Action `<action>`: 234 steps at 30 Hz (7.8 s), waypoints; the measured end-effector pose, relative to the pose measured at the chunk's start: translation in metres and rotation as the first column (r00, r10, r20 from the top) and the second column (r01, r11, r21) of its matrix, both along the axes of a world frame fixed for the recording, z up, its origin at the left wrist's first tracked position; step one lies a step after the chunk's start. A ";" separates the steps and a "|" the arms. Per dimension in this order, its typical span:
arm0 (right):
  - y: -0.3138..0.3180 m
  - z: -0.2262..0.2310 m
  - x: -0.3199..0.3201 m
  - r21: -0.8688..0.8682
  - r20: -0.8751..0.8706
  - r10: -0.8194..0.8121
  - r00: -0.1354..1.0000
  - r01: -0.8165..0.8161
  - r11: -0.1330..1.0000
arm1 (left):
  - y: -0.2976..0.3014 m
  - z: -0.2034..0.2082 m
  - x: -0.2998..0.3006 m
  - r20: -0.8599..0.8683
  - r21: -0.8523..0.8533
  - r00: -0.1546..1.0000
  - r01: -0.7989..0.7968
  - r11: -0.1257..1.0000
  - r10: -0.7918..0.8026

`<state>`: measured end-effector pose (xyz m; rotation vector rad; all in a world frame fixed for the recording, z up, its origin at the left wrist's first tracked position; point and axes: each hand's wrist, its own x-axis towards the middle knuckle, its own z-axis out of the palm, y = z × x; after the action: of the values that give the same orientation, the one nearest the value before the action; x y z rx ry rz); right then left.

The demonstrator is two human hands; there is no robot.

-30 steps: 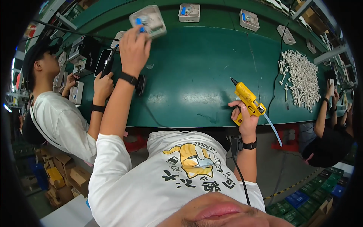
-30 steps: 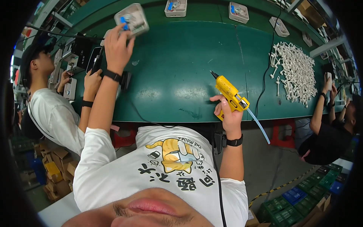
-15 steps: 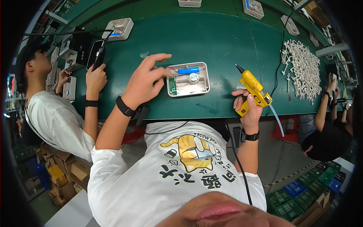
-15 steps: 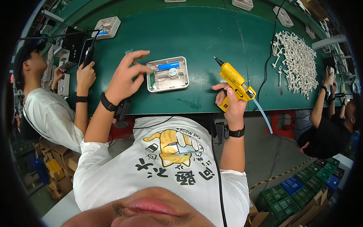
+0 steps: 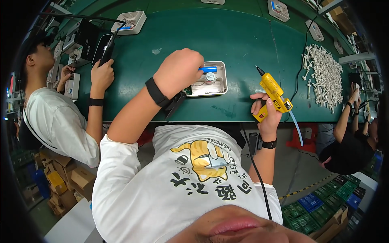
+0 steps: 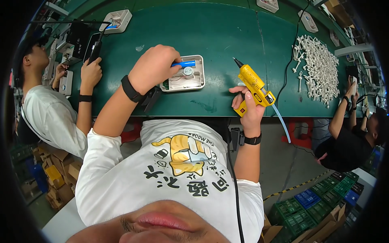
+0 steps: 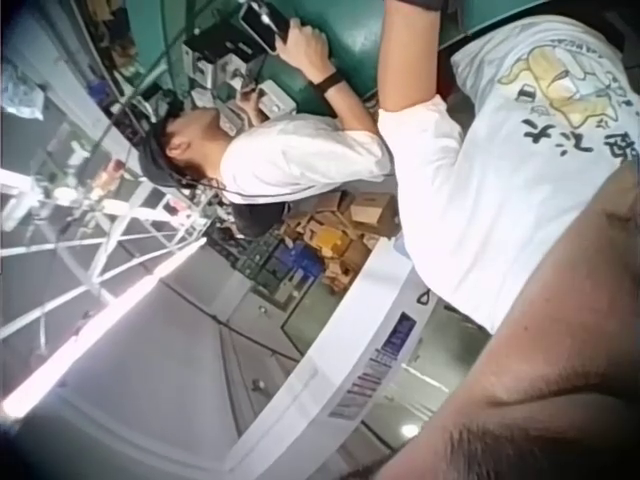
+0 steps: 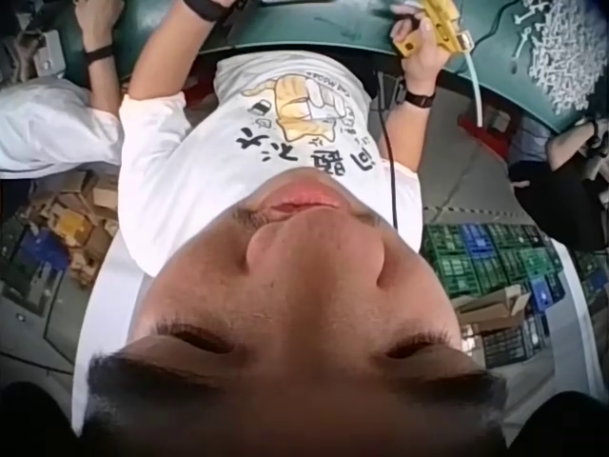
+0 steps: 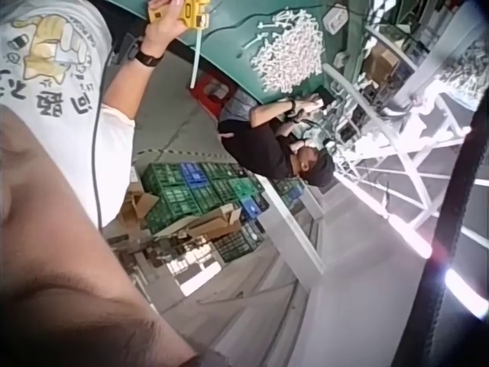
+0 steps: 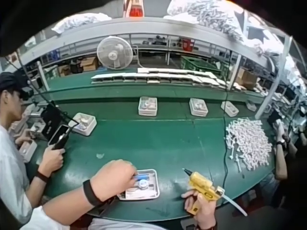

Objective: The person assembles electronic devices by placing a battery into a plastic housing and applying adhesive with a glue gun. This process is repeated for multiple units on the workbench.

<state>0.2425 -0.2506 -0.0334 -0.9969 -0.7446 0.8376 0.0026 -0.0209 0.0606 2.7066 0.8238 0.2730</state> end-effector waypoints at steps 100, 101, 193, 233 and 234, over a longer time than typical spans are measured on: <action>0.050 0.099 -0.045 -0.650 0.444 0.320 0.837 0.056 0.758 | -0.001 -0.056 -0.032 0.693 -0.242 0.706 0.037 0.970 0.146; 0.050 0.100 -0.044 -0.671 0.436 0.338 0.834 0.052 0.739 | 0.000 -0.056 -0.032 0.691 -0.222 0.711 0.033 0.974 0.134; 0.044 0.105 -0.063 -0.777 0.319 0.246 0.915 0.104 0.621 | 0.043 -0.050 -0.048 0.383 -0.631 0.921 0.312 0.711 -0.065; 0.068 0.110 -0.067 -0.628 0.287 0.397 0.872 -0.142 0.765 | 0.055 -0.035 -0.059 0.250 -0.586 0.968 0.146 0.797 0.007; 0.061 0.108 -0.058 -0.585 0.252 0.333 0.908 -0.131 0.800 | 0.057 -0.036 -0.062 0.258 -0.641 0.964 0.117 0.758 0.070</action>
<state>0.1849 -0.1895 0.0744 -1.6342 -0.9634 1.1538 -0.0598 0.0361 0.0244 1.9615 0.6442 0.2733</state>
